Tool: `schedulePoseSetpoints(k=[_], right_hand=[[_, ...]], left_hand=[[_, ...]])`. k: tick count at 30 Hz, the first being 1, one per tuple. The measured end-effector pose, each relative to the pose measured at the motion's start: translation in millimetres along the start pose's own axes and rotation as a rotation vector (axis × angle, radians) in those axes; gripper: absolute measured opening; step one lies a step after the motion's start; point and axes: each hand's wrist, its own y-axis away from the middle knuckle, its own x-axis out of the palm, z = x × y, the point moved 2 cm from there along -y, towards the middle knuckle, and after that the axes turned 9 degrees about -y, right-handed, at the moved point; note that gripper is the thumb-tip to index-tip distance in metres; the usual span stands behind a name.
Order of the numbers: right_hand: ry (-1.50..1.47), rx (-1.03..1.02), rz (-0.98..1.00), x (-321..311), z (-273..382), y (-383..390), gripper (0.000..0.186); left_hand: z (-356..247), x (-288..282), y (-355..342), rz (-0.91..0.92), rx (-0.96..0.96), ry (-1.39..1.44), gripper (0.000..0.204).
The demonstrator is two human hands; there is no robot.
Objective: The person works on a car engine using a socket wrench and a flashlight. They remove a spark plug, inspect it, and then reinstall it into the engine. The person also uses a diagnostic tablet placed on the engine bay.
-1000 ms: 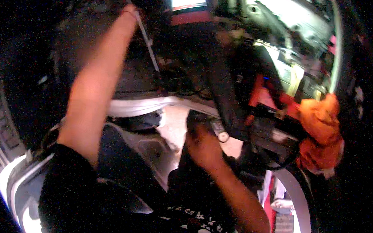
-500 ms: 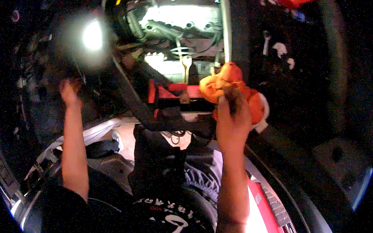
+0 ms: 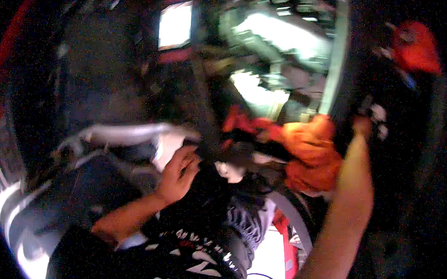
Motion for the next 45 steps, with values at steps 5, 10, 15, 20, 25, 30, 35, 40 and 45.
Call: schedulePoseSetpoints(k=[5, 10, 15, 20, 25, 30, 35, 40, 45], right_hand=[[-0.707, -0.088, -0.149, -40.2, 17.4, 34.0, 0.032], [-1.227, -0.116, 0.015, -71.1, 75.2, 103.4, 0.028], [-1.573, -0.285, 0.148, -73.4, 111.2, 169.7, 0.024], [-1.446, -0.331, 0.74, -62.3, 104.7, 262.3, 0.031], [-1.388, -0.168, 0.618, -30.7, 110.5, 352.2, 0.034], [-1.416, 0.107, 0.299, 0.7, 123.6, 375.2, 0.034], [-1.476, -0.226, 0.918, 5.8, 126.8, 391.9, 0.027], [-1.337, -0.058, 0.601, -0.7, 121.0, 405.6, 0.026], [-1.431, 0.064, 0.651, -16.3, 122.1, 397.1, 0.038]], left_hand=[[73.3, -19.3, -7.8, -0.236, -0.41, 0.11, 0.037], [123.6, -52.2, -42.8, -0.366, -0.42, 0.013, 0.03], [152.7, -124.8, -120.0, -0.664, -0.235, -0.356, 0.032], [133.1, -185.6, -184.9, -0.717, -0.265, -0.594, 0.033], [112.9, -180.2, -219.3, -0.641, -0.156, -0.662, 0.039], [94.9, -202.0, -243.5, -0.97, 0.006, -0.624, 0.034], [121.9, -312.1, -366.6, -0.526, -0.475, -0.977, 0.032], [198.2, -364.2, -441.5, -0.446, -0.505, -1.026, 0.05], [87.3, -328.3, -320.4, -0.816, -0.348, -0.719, 0.046]])
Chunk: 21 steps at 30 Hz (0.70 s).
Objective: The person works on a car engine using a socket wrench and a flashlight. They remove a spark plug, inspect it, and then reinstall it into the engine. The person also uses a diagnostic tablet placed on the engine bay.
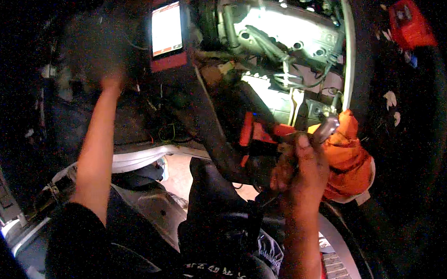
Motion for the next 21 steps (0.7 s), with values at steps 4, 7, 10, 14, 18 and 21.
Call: schedulePoseSetpoints(k=[4, 7, 10, 14, 18, 21], right_hand=[[-0.097, 0.07, 0.039, -13.5, 9.4, -3.9, 0.034], [-0.146, 0.12, 0.066, -24.3, 17.7, -2.5, 0.03], [-0.149, 0.091, 0.028, -33.9, 32.1, -0.3, 0.028], [-0.164, 0.086, -0.101, -50.9, 53.2, 1.6, 0.027], [-0.212, 0.041, -0.117, -73.1, 69.7, -4.1, 0.025], [-0.268, 0.028, -0.152, -87.8, 76.9, -11.0, 0.026]], left_hand=[[-78.0, -130.4, 198.8, 0.285, 0.092, 0.712, 0.035], [-176.0, -163.2, 300.3, 0.791, 0.264, 0.847, 0.036], [-279.7, -96.2, 346.2, 1.237, 0.353, 0.708, 0.031], [-373.0, 30.1, 365.2, 0.933, 1.101, -0.297, 0.025], [-410.0, 100.0, 367.2, 0.551, 1.618, -0.938, 0.052], [-410.7, 110.9, 378.2, 0.643, 1.554, -0.981, 0.056]])
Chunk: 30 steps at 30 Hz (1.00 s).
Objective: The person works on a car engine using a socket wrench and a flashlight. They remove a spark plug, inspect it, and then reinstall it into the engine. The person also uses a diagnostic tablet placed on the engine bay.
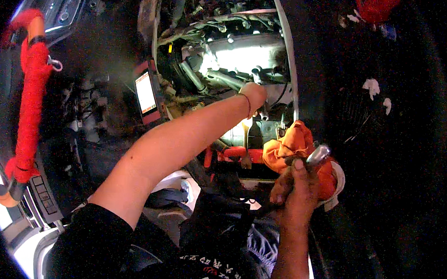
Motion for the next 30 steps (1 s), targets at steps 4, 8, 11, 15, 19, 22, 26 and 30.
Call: schedulePoseSetpoints(k=[4, 8, 11, 15, 19, 22, 26, 30], right_hand=[[-0.028, -0.004, 0.0, -4.5, 4.7, -9.1, 0.026], [-0.029, 0.001, -0.019, 0.6, 3.0, -14.9, 0.024], [-0.031, 0.015, -0.042, 3.8, 0.4, -18.3, 0.023], [-0.05, 0.022, -0.016, 3.8, -0.9, -22.5, 0.021], [-0.078, 0.054, -0.028, 1.6, -3.6, -25.6, 0.022], [-0.051, 0.046, -0.034, 1.5, -5.5, -26.6, 0.023], [-0.02, 0.045, -0.036, 4.6, -6.3, -26.8, 0.025], [0.087, 0.066, -0.001, 12.0, -7.7, -26.8, 0.027]], left_hand=[[-2.8, 10.1, 17.2, -0.095, -0.053, 0.394, 0.039], [-0.1, 21.3, 20.3, -0.077, -0.14, 1.414, 0.012], [-8.1, 29.8, 14.2, 0.039, -0.55, 2.016, 0.019], [-8.8, 34.1, 13.4, 0.058, -0.605, 2.177, 0.025], [0.8, 34.0, 19.1, 0.048, -0.504, 2.169, 0.024], [4.4, 28.4, 20.4, -0.061, -0.593, 2.15, 0.02], [20.5, 18.1, 11.9, -0.159, -0.76, 1.703, 0.027], [43.0, 10.0, -22.9, -0.108, -0.078, 0.265, 0.042]])
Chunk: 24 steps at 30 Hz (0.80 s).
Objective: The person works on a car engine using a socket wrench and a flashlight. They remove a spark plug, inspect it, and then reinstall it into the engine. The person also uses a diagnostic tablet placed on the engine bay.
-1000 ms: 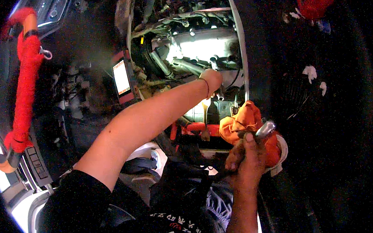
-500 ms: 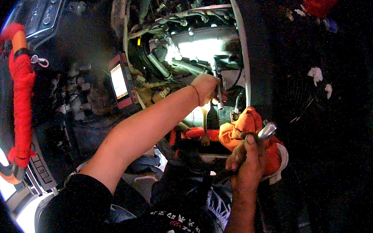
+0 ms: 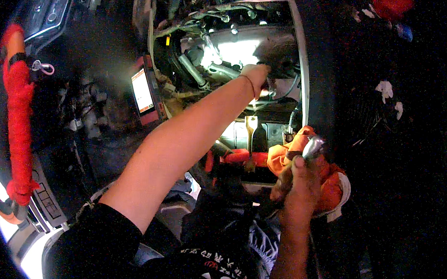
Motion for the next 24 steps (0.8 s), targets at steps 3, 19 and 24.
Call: schedulePoseSetpoints(k=[3, 19, 24], right_hand=[[0.054, 0.02, 0.004, 9.2, -0.9, -0.7, 0.026], [0.536, -0.052, 0.084, 55.9, -10.3, -27.4, 0.035], [0.575, -0.108, 0.103, 59.3, -8.3, -24.8, 0.031]], left_hand=[[3.1, 13.3, -15.0, 0.073, 0.078, -0.042, 0.033], [-28.5, 18.9, -6.7, 0.237, -0.609, 0.528, 0.014], [-27.0, 19.4, 0.3, 0.131, -0.268, 0.045, 0.019]])
